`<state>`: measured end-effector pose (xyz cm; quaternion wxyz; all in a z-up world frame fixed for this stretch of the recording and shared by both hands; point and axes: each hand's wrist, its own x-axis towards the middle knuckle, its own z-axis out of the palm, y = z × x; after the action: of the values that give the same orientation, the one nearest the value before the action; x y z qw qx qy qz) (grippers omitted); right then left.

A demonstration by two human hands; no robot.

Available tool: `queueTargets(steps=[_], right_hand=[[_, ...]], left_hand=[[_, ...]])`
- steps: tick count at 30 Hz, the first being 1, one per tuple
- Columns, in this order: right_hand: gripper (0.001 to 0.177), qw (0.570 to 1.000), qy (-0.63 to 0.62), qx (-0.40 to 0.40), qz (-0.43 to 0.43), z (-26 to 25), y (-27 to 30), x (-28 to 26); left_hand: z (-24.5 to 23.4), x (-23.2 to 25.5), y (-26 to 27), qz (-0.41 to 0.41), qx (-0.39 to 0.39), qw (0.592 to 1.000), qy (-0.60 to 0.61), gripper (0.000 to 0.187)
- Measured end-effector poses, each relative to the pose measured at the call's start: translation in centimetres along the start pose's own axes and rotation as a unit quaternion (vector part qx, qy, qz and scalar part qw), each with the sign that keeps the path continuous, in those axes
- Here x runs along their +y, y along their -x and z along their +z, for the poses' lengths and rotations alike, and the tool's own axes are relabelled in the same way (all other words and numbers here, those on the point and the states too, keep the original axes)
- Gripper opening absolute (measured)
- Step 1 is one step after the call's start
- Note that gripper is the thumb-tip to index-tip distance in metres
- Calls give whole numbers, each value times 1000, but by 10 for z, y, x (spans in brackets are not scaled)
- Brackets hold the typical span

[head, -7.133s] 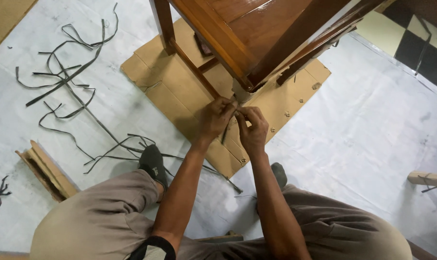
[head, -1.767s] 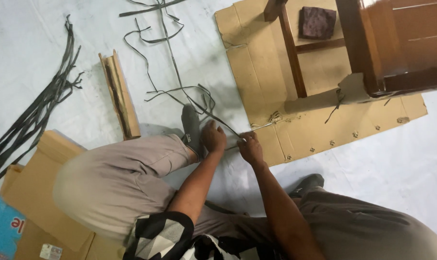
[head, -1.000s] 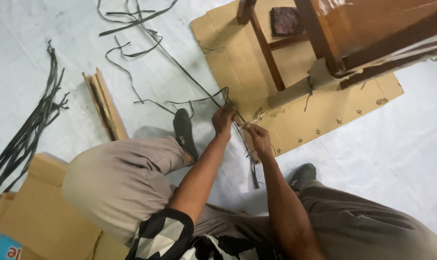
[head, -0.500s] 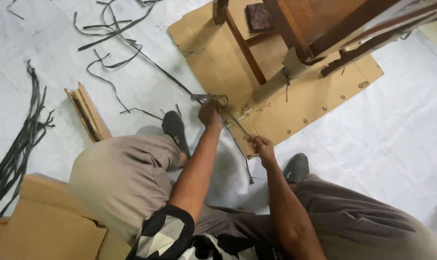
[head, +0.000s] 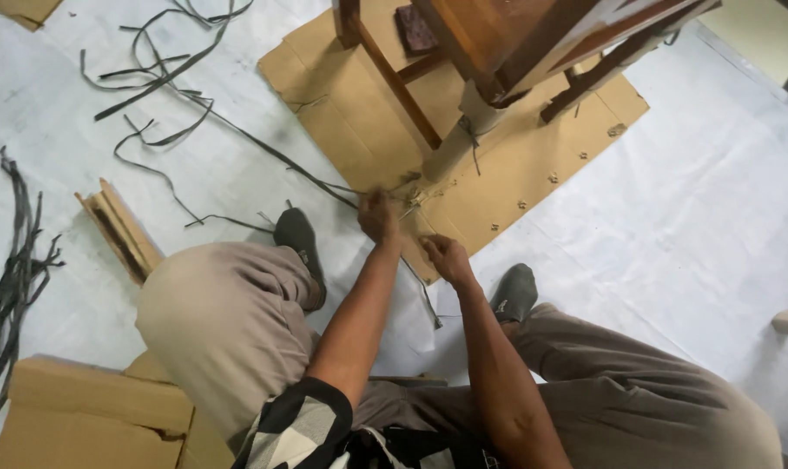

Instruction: The person is wrapping the legs of a wooden piece of furniture with cardboard and securing it with plastic ties.

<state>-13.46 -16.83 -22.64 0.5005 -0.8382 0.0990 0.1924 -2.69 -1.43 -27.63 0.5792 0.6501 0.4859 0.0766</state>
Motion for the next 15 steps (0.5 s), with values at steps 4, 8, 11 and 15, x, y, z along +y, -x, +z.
queueTargets(steps=[4,8,11,15], right_hand=[[30,997,3,54,63,0,-5,37],[25,928,-188,256,195,10,-15,95],[15,782,-402,417,228,-3,-16,104],[16,692,-508,478,185,-29,-29,114]], left_hand=[[3,-8,-21,241,158,956,-63,26],[6,33,15,428,74,901,13,59],[-1,77,59,434,-91,895,35,57],[29,83,55,360,-287,887,38,66]])
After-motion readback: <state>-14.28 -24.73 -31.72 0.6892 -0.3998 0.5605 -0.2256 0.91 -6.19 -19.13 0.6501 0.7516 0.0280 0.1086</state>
